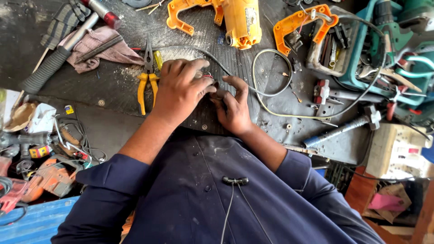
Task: The person repairs a power tool at a cluttered workbench. They handle the motor armature and copper windings, fit the armature into the orange housing, tap the assembly with a hammer, and use a screwdriver on the housing while reassembling the tool.
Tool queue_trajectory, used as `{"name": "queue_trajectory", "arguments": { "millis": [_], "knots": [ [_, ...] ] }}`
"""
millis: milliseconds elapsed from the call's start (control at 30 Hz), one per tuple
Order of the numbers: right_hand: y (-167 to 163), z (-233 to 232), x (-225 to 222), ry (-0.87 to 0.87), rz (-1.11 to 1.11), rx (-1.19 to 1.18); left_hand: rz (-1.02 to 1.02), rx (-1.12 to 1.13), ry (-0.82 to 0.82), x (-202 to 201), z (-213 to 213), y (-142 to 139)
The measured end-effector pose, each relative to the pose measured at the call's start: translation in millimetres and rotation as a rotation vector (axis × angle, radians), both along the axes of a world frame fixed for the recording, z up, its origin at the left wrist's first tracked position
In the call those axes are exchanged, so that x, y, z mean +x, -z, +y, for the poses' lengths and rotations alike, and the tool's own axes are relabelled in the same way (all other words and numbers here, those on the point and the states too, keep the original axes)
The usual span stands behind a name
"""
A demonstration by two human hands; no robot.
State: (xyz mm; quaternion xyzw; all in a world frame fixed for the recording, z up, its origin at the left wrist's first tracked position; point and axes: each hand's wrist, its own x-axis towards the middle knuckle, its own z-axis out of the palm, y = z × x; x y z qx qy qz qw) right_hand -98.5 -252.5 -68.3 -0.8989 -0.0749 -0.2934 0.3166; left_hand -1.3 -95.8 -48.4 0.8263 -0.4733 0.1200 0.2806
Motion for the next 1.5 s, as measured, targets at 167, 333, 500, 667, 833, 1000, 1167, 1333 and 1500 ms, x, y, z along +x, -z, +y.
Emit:
{"name": "queue_trajectory", "arguments": {
  "millis": [167, 333, 500, 667, 833, 1000, 1167, 1333, 1500],
  "knots": [
    [-16.3, 19.5, 8.0, -0.083, 0.076, 0.134, -0.07, -0.007, -0.013, -11.1, 31.6, -2.3],
    [-19.9, 35.5, 21.9, -0.099, 0.1, 0.186, 0.448, -0.073, -0.091, -37.6, 71.1, 5.6],
    [-17.5, 47.6, 28.2, -0.058, 0.161, 0.177, 0.751, -0.141, -0.139, -40.8, 73.4, 16.2],
    [-18.4, 52.9, 18.8, 0.034, 0.203, 0.235, 0.725, -0.119, -0.183, -36.3, 57.6, 12.1],
    [-22.2, 46.0, 14.1, 0.086, 0.337, 0.418, 0.785, -0.178, -0.224, -41.3, 48.9, 5.3],
    [-24.3, 26.4, 11.0, -0.047, 0.294, 0.427, 0.918, -0.175, -0.259, -49.5, 39.0, 1.3],
    [-18.6, 6.1, 3.4, -0.081, 0.268, 0.427, 0.888, -0.322, -0.207, -59.0, 28.6, 7.5],
    [-3.7, -12.5, -5.8, -0.107, 0.232, 0.436, 1.348, -0.495, -0.153, -65.4, 18.0, 17.2],
    [3.6, -23.6, -17.2, -0.121, 0.152, 0.382, 1.248, -0.527, -0.104, -76.4, -2.0, 8.7]
  ]
}}
